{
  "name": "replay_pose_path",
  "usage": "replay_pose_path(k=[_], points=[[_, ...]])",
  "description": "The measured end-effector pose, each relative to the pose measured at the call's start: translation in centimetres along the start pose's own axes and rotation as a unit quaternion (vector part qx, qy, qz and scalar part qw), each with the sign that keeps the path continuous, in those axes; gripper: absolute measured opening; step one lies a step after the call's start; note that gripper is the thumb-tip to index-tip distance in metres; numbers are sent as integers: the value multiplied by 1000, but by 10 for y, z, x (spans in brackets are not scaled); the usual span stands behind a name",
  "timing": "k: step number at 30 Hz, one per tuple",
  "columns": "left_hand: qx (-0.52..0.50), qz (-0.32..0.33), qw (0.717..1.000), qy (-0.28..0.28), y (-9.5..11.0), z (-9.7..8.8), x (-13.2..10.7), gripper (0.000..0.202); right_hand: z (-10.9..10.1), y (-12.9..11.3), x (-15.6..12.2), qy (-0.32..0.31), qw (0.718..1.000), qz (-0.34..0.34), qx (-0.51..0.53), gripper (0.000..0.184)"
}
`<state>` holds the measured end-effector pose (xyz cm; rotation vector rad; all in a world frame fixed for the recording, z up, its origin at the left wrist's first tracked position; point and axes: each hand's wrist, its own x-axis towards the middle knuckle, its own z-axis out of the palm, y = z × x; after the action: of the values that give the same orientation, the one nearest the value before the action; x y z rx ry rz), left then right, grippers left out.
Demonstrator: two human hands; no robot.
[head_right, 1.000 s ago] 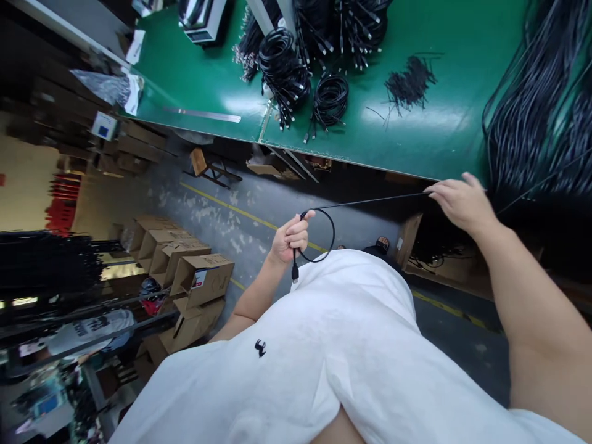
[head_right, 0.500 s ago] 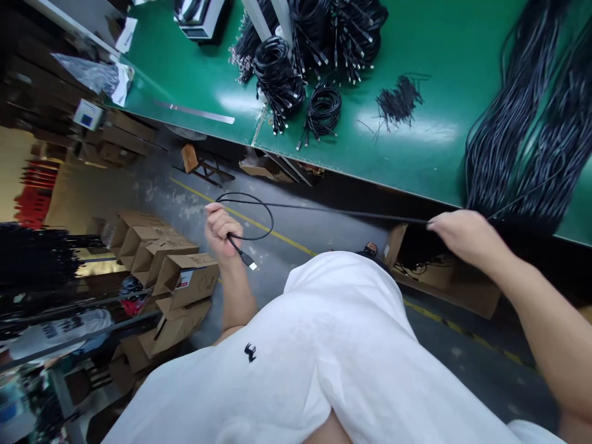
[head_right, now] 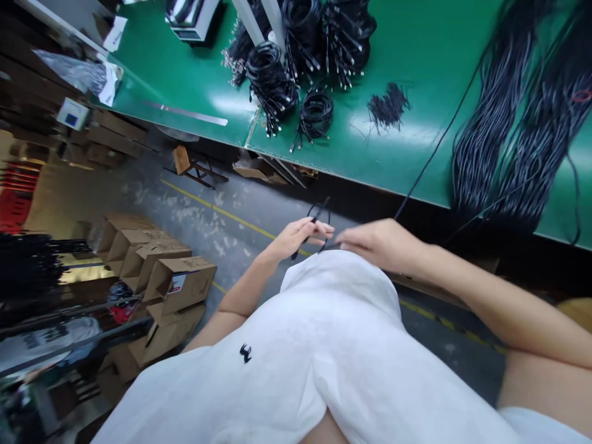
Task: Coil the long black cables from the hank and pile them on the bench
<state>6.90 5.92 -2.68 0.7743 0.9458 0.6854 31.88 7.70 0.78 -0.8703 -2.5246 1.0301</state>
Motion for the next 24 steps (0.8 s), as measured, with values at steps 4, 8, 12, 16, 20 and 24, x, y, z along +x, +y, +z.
replay_pose_path(k=[4,8,12,16,20,24], points=[[-49,-56,994,-76,-9,17,4,51,-22,31,29,46,998,41,-1,39],[-137,-87,985,-54,-5,14,-5,35,-21,47,31,55,995,69,48,37],[-199,-149,969,11,1,11,-10,33,-8,53,35,66,990,82,96,34],[-229,-152,961,38,3,12,-8,42,-1,66,45,137,975,132,118,35],[-262,-141,952,75,5,4,-9,47,1,103,41,157,968,160,116,37],[-296,9,938,180,17,-18,-21,42,13,163,0,108,975,189,32,45]])
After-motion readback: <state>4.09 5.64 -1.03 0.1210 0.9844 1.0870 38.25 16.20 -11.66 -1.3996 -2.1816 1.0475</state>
